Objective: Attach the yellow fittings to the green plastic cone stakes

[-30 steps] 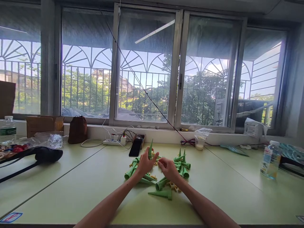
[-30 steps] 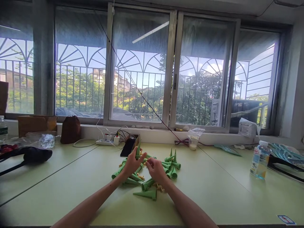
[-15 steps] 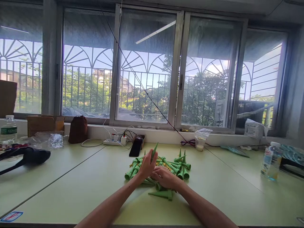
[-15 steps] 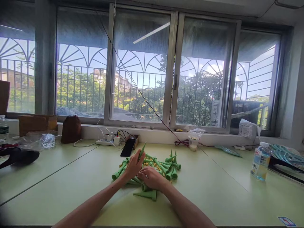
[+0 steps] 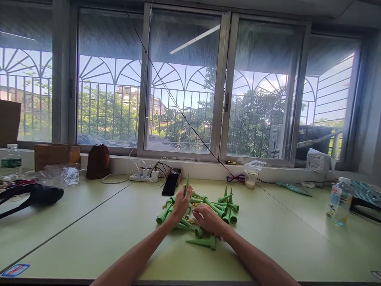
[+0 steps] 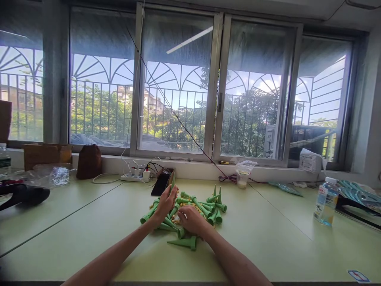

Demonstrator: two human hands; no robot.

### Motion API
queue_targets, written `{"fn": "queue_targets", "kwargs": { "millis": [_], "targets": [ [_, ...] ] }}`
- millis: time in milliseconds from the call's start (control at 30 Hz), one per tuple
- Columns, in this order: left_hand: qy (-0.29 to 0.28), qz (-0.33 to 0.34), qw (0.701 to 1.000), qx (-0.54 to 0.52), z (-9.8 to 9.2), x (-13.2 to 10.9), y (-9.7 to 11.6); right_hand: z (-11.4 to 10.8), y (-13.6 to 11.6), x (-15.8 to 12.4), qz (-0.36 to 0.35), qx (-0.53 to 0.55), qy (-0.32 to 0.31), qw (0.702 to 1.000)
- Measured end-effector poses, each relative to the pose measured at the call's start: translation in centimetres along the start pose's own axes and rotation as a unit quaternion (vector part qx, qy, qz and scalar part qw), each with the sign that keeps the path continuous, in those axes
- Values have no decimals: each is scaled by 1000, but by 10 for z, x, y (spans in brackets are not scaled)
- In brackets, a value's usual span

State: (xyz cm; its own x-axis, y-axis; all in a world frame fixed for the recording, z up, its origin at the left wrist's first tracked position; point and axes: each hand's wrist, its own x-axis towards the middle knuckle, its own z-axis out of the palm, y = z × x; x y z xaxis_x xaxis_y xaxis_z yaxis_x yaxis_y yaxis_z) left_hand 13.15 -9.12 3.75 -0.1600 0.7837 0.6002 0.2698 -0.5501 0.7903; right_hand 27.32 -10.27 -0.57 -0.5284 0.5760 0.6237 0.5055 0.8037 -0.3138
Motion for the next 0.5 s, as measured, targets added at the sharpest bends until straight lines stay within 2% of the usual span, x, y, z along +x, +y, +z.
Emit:
{"fn": "queue_targets", "kwargs": {
  "millis": [133,367,500],
  "targets": [
    [-17,-45,996,-74,1,2,-2,-2,-1,0,16,12,16,1000],
    [-46,-61,991,-112,1,0,-2,3,3,2,-41,31,-46,998],
    [-55,-71,990,-113,1,0,-3,9,10,2,-44,22,-50,998]
  ]
}}
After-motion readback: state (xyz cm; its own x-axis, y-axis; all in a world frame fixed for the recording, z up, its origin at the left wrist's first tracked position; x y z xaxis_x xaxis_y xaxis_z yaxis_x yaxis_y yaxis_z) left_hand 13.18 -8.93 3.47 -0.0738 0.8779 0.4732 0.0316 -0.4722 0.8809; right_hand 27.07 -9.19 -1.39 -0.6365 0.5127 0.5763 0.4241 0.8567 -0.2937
